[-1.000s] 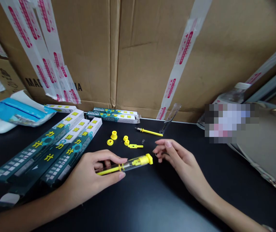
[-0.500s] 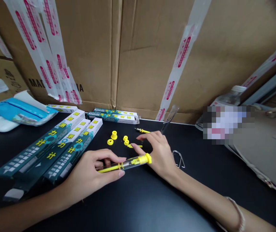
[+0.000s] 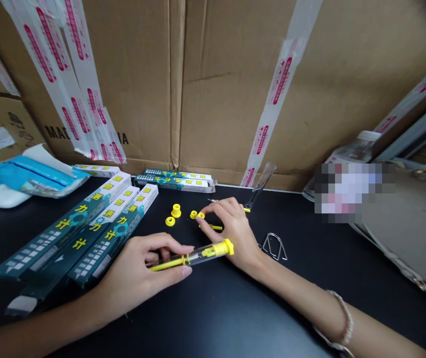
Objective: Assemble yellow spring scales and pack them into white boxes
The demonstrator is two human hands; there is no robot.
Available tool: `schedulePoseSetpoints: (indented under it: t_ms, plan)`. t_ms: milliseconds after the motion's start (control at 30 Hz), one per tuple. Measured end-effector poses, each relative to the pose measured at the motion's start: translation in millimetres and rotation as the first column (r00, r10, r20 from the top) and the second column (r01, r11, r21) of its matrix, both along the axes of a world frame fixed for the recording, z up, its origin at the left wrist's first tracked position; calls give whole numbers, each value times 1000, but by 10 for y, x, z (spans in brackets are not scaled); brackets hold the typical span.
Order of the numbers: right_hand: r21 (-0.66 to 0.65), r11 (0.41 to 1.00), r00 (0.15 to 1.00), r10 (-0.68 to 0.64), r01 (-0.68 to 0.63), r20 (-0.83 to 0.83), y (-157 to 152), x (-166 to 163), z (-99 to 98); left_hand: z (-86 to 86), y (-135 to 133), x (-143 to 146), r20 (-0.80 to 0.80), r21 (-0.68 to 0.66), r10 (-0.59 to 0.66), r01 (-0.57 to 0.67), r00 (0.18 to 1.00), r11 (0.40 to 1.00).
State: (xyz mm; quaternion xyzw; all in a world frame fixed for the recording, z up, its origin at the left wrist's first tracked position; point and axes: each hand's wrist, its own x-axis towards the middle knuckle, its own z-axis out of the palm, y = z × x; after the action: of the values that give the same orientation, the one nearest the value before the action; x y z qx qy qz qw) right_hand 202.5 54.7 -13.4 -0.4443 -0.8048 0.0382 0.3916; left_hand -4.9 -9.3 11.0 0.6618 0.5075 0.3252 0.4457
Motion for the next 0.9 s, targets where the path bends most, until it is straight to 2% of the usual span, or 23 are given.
schedulePoseSetpoints:
  t_ms: [167, 267, 367, 467, 567, 667, 900]
  plan:
    - [-39, 999, 988, 29, -35, -149, -167, 189, 24, -14, -10, -6, 4, -20, 12, -12, 1000, 1000]
    - [-186, 980, 941, 10, -77, -337, -305, 346, 12, -29, -5, -10, 9, -34, 25, -25, 1000, 999]
    - [-370, 912, 880, -22, -177, -474, -436, 466, 25, -36, -2, -6, -6, -27, 38, -38, 999, 999]
    - [-464, 839, 811, -48, -284, -582, -517, 496, 66, -38, 0, 4, -18, -18, 46, -46, 999, 999]
    - [-483, 793, 759, -41, -370, -649, -531, 461, 95, -38, 3, 9, -54, -8, 55, -56, 997, 998]
    - [-497, 769, 740, -47, -402, -671, -516, 429, 95, -44, 7, 8, -80, -11, 59, -60, 995, 998]
    - [-499, 765, 751, -31, -407, -659, -524, 440, 76, -83, -8, 7, -135, 109, 74, -60, 988, 992]
